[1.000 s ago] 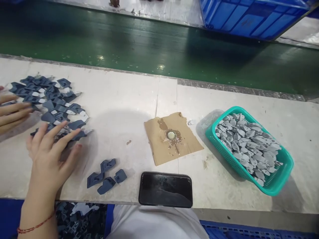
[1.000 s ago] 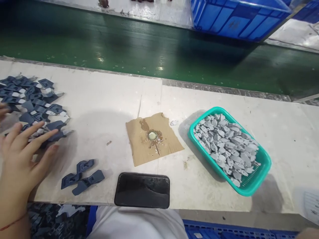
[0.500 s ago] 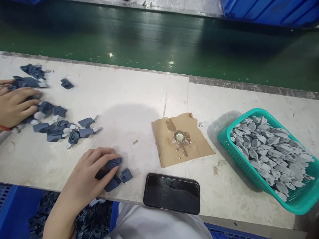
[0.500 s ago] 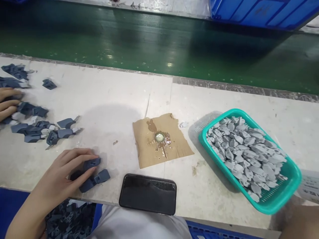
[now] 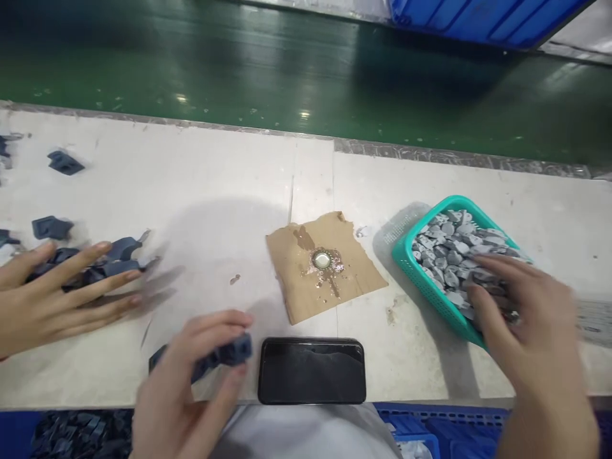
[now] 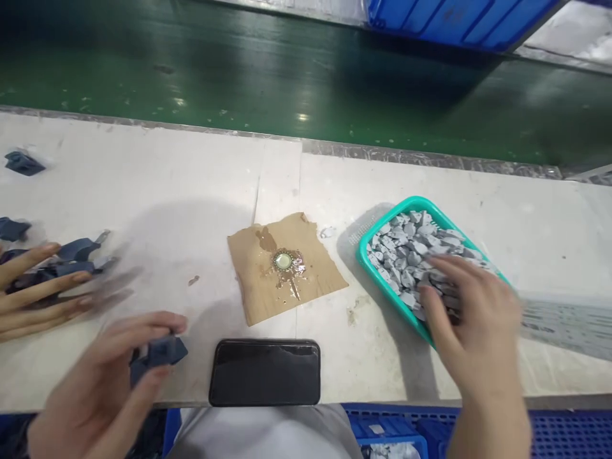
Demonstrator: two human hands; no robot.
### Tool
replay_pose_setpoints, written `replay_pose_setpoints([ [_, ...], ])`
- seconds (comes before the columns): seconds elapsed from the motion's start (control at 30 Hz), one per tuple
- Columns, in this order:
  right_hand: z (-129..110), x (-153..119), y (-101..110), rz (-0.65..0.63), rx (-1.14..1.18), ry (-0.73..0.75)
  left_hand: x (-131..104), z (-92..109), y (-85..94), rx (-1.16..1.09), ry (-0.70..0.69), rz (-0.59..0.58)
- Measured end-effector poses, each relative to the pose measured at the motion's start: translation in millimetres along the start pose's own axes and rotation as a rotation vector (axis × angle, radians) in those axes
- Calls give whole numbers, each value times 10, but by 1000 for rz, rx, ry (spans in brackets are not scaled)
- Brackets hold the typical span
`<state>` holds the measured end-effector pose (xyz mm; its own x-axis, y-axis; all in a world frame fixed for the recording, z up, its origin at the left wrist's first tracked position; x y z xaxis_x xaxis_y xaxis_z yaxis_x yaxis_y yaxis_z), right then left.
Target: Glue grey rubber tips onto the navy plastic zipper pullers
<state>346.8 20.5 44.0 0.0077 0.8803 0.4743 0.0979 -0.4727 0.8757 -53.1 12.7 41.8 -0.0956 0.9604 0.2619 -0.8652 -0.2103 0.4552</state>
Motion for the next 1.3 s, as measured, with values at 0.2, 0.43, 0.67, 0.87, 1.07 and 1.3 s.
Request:
replay_pose_setpoints([
  [0.2,24,67,-165,-98,34,-79,-106,57,-359,143,-410,-122],
  [0.43,30,202,-74,-287,63,-22,61,-172,-277,291,-492,-71],
  [0.67,17,362,-91,-389,158,35,166,-257,-217,359,-477,0],
  [0.87,-41,409,-150,-346,282,57,207,-207,-177,359,-418,46],
  [1.07,-20,457,-137,-415,289,70,182,-70,-205,314,-440,56],
  [1.3,-23,506,-144,-532,116,161,85,10,-336,184,-411,-64],
])
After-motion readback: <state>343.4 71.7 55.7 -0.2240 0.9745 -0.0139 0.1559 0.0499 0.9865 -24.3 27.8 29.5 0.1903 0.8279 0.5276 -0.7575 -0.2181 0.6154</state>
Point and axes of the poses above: each hand's wrist, its own x-axis towards the middle knuckle, its own y-axis out of the back of the hand, z = x × y, the point moved 4 cm from there along x, towards the middle knuckle, and after that the axes turned 13 degrees about z, right-handed, at the moved point
